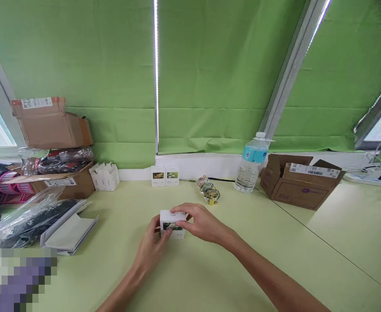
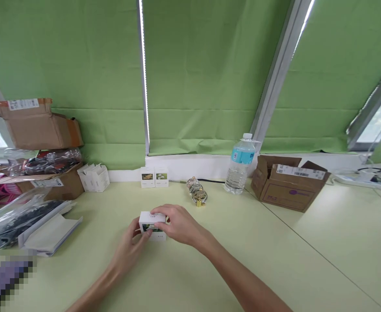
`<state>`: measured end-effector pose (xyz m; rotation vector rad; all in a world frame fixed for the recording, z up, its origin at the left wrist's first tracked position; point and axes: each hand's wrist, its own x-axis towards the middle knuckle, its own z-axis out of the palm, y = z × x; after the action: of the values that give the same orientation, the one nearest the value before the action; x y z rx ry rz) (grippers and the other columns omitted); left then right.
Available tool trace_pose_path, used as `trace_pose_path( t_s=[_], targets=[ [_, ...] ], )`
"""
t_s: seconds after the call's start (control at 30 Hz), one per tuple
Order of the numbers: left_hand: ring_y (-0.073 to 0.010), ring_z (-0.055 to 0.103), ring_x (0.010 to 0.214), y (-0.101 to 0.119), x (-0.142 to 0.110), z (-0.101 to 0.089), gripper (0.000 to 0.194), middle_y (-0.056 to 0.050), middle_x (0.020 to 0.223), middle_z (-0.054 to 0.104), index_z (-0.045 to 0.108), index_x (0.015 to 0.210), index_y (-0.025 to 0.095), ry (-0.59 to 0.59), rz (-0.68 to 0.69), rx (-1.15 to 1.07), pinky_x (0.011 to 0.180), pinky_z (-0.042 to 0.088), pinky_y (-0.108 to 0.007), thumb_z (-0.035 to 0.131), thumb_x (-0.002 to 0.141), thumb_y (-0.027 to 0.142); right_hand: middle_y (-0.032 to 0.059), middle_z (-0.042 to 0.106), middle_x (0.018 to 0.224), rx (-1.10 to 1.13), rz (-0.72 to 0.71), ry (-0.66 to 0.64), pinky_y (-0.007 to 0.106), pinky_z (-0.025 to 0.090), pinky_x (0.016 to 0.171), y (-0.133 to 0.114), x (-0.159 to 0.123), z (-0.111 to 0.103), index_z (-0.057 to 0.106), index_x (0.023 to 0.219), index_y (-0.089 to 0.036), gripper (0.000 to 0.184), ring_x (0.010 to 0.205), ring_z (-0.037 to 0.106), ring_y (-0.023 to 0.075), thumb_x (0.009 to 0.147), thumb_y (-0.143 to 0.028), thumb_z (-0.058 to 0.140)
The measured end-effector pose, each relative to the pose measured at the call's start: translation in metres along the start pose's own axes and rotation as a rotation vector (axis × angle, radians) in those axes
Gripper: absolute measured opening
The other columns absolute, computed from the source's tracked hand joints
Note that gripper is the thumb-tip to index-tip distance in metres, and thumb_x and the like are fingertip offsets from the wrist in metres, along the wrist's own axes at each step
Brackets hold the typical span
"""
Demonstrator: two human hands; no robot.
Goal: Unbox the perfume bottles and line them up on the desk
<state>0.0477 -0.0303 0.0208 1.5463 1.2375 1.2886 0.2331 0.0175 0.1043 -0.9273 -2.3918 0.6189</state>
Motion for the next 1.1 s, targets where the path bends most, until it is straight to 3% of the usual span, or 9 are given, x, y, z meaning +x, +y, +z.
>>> trace_pose_path(
  t_s=[0.17, 0.47, 0.7, 0.87, 1.0, 1.1],
  targets=[
    [-0.0194, 0.061, 0.088, -0.002, 0.001, -0.003, 0.039, -0.006, 0.105, 0.066, 0.055, 0.115, 0.020, -0.073, -0.051, 0.022, 0.077, 0.049, -0.031, 0.054, 0.086, 0.045, 0.0001, 0.068, 0.094, -0.033, 0.067, -0.052, 0.026, 0.044, 0.066, -0.004, -0.004, -0.005, 0.063, 0.107, -0.028, 0.029, 0.078, 0.059, 0.0168, 0.079, -0.038, 0.064],
    [-0.0189, 0.061, 0.085, -0.003, -0.001, -0.002, 0.035, -0.005, 0.100, 0.068, 0.056, 0.111, 0.020, -0.056, -0.056, 0.111, 0.076, 0.048, -0.031, 0.057, 0.084, 0.041, 0.0019, 0.067, 0.090, 0.012, 0.115, -0.119, 0.025, 0.041, 0.064, -0.002, -0.004, -0.015, 0.062, 0.104, -0.024, 0.027, 0.075, 0.058, 0.0161, 0.079, -0.035, 0.063],
    [-0.0188, 0.064, 0.080, -0.003, 0.004, 0.000, 0.035, -0.005, 0.100, 0.069, 0.056, 0.112, 0.021, -0.025, -0.032, 0.161, 0.073, 0.049, -0.032, 0.058, 0.081, 0.037, 0.0034, 0.065, 0.094, -0.089, 0.072, -0.072, 0.026, 0.040, 0.068, 0.001, -0.003, -0.011, 0.060, 0.105, -0.024, 0.026, 0.082, 0.057, 0.0188, 0.080, -0.028, 0.060],
    [-0.0193, 0.065, 0.081, -0.002, 0.020, 0.006, 0.037, -0.006, 0.098, 0.070, 0.058, 0.112, 0.020, 0.017, -0.008, 0.188, 0.073, 0.050, -0.032, 0.061, 0.079, 0.037, 0.0033, 0.062, 0.093, -0.137, 0.159, -0.003, 0.024, 0.035, 0.061, 0.010, 0.005, -0.007, 0.053, 0.102, -0.023, 0.024, 0.078, 0.055, 0.0176, 0.079, -0.025, 0.058],
    [-0.0202, 0.065, 0.084, -0.005, 0.030, 0.009, 0.038, -0.007, 0.101, 0.070, 0.057, 0.113, 0.019, -0.007, -0.008, 0.093, 0.073, 0.050, -0.033, 0.060, 0.080, 0.038, 0.0043, 0.060, 0.096, -0.105, 0.209, 0.031, 0.024, 0.035, 0.059, 0.018, 0.011, -0.003, 0.049, 0.106, -0.023, 0.031, 0.079, 0.054, 0.0178, 0.077, -0.027, 0.060],
    [-0.0209, 0.066, 0.086, -0.010, 0.029, 0.010, 0.038, -0.009, 0.104, 0.069, 0.056, 0.112, 0.017, -0.018, -0.020, 0.030, 0.075, 0.051, -0.033, 0.061, 0.080, 0.035, 0.0033, 0.060, 0.098, -0.067, 0.171, 0.057, 0.024, 0.037, 0.061, 0.021, 0.011, -0.001, 0.048, 0.109, -0.025, 0.035, 0.081, 0.054, 0.0176, 0.077, -0.027, 0.060]
  ],
)
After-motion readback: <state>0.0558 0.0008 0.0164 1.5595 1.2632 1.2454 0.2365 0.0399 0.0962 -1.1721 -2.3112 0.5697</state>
